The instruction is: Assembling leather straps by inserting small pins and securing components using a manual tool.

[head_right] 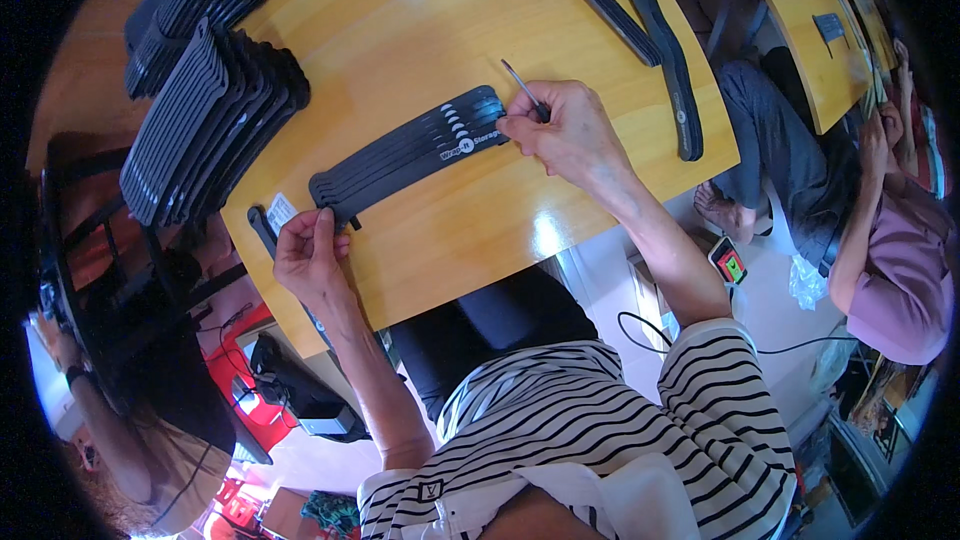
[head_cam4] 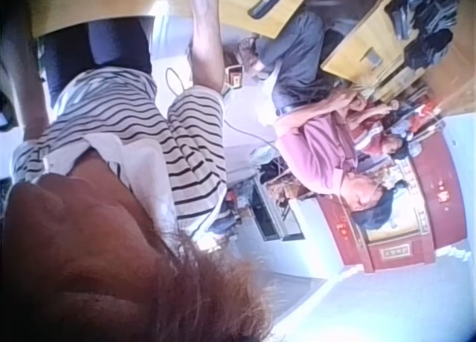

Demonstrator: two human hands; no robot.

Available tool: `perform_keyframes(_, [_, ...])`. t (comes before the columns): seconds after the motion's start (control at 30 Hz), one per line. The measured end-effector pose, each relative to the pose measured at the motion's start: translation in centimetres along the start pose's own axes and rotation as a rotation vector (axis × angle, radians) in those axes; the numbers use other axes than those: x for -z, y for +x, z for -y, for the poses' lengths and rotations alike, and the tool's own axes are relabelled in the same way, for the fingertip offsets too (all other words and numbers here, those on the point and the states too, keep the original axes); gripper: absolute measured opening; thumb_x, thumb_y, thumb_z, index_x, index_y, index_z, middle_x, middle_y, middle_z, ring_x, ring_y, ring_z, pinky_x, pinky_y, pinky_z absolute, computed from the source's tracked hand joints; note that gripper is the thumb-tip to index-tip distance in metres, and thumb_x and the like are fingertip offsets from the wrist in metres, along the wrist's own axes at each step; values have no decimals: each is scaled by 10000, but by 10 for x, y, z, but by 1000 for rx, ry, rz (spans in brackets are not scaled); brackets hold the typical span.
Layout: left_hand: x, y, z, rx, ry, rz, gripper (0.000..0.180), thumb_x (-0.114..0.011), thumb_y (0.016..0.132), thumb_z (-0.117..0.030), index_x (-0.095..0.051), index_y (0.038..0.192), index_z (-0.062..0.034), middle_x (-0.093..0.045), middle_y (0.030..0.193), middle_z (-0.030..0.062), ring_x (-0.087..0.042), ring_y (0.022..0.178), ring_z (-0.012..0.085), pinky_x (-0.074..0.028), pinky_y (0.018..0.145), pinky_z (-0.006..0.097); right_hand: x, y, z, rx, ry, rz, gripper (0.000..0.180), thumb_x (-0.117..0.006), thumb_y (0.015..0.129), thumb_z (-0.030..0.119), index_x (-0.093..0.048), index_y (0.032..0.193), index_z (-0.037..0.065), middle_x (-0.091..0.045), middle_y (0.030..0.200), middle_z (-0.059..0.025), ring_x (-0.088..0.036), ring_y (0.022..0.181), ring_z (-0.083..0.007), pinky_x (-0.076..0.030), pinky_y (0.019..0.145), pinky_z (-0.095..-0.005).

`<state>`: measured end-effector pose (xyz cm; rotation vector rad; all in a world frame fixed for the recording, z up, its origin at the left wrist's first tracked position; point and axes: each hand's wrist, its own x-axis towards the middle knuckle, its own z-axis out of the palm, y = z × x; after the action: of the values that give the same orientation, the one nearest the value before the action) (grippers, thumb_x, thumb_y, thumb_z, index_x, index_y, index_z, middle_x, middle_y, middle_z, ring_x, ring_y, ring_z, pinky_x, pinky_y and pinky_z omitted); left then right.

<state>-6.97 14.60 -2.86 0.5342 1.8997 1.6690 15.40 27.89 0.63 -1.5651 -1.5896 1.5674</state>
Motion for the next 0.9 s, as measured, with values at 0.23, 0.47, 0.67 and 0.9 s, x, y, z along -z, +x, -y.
perform_keyframes(0.23, [0, -1, -2, 13, 16, -2, 69, -642, 782, -13, -581, 811, 1, -583, 645, 27, -525, 484, 46, -399, 449, 143, -1, -1, 0, 11, -1, 2, 93, -632, 781, 81, -574, 736, 25, -496, 535, 4, -410, 421, -25, -281, 353, -176])
perform_keyframes(0.47, [1, 0, -2, 20, 23, -10, 64, -634, 787, -10, -573, 805, -4, -579, 638, 22, -527, 493, 46, -406, 457, 146, -4, 1, -3, 31, -16, -8, 101, -634, 789, 88, -572, 737, 27, -489, 532, 8, -400, 411, -23, -273, 346, -171])
perform_keyframes(0.67, [-1, 1, -4, 49, -4, 16, 65, -631, 789, -10, -568, 804, 0, -574, 627, 19, -521, 494, 45, -411, 464, 150, -3, 1, -3, 44, -4, -11, 113, -638, 792, 89, -564, 730, 30, -486, 528, 12, -384, 386, -21, -258, 333, -168])
perform_keyframes(0.9, [-2, 0, -5, 35, 54, 1, 66, -630, 792, -15, -566, 802, -2, -576, 630, 18, -520, 486, 47, -405, 453, 149, -3, 1, -3, 59, -19, -17, 115, -636, 790, 79, -562, 724, 23, -486, 522, 9, -374, 375, -23, -255, 331, -173])
